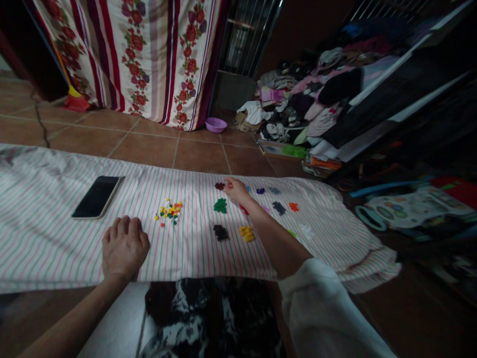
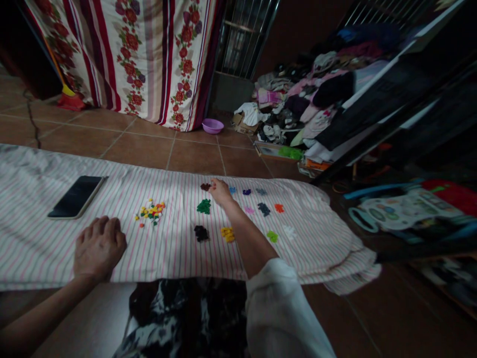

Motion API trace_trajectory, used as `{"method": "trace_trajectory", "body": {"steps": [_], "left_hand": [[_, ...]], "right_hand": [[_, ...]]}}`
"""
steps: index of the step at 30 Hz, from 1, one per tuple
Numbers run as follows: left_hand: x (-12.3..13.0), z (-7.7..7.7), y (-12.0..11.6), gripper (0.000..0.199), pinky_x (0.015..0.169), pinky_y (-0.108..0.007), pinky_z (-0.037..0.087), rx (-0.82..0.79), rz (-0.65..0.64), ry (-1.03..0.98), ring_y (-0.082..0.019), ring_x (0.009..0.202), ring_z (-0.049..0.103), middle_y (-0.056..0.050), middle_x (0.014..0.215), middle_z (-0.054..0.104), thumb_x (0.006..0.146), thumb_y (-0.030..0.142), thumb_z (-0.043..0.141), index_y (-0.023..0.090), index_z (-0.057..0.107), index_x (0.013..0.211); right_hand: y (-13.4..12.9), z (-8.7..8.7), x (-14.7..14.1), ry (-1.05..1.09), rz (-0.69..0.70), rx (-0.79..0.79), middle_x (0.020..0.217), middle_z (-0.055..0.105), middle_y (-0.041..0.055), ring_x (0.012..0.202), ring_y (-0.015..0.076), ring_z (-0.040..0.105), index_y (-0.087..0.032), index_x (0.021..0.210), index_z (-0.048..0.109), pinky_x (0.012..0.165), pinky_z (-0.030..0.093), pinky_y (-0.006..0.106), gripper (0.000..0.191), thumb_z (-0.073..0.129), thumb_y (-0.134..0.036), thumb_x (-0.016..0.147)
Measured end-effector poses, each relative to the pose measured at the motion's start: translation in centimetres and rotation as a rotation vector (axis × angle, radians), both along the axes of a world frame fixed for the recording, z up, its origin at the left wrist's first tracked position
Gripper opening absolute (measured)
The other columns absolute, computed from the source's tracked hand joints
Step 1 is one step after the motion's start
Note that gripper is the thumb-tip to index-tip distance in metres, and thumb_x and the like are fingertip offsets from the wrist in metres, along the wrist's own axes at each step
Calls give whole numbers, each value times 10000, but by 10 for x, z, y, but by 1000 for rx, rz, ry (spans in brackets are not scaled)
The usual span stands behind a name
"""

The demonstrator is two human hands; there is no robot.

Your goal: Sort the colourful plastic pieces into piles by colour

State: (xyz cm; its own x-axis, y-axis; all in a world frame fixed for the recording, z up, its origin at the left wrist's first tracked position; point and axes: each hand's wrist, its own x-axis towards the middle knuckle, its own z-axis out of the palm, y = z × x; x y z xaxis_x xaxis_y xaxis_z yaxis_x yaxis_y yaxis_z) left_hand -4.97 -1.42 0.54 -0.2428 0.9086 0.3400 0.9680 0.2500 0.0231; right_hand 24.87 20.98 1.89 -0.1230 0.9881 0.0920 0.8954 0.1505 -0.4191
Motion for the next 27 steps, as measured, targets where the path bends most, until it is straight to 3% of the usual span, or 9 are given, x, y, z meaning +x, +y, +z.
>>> {"method": "trace_trajectory", "body": {"steps": [5, 11, 19, 27], "left_hand": [[3, 6, -1, 323, 960, -457, 384, -10, 8, -19, -320, 1198, 475, -177, 1225, 549, 870, 274, 330, 140, 567, 1044], [5, 12, -3, 294, 918, -498, 416, 5, -31, -46, -338, 1167, 498, -189, 1190, 556, 865, 255, 340, 140, 557, 1026], [5, 7, -1, 283, 909, -496, 427, 16, -12, -34, -330, 1139, 510, -183, 1189, 552, 851, 256, 371, 139, 552, 1034], [6, 9, -1, 291, 895, -498, 430, -7, -11, -23, -333, 1125, 510, -169, 1188, 544, 871, 281, 320, 163, 534, 1030]], "right_hand": [[-2, 14, 46, 12, -70, 88, 1093, 671, 59, 957, 170, 626, -206, 1147, 631, 876, 479, 293, 381, 536, -123, 788], [-15, 19, 95, -50, -171, -49, 1078, 678, 90, 929, 182, 641, -163, 1158, 619, 835, 480, 277, 427, 694, -228, 742], [-9, 7, 82, -133, -94, -111, 941, 686, 64, 881, 188, 638, -179, 1118, 637, 809, 471, 272, 387, 679, -229, 736], [4, -4, 73, -189, -70, -26, 920, 654, 66, 935, 212, 616, -190, 1092, 660, 878, 464, 315, 370, 685, -223, 725]]}}
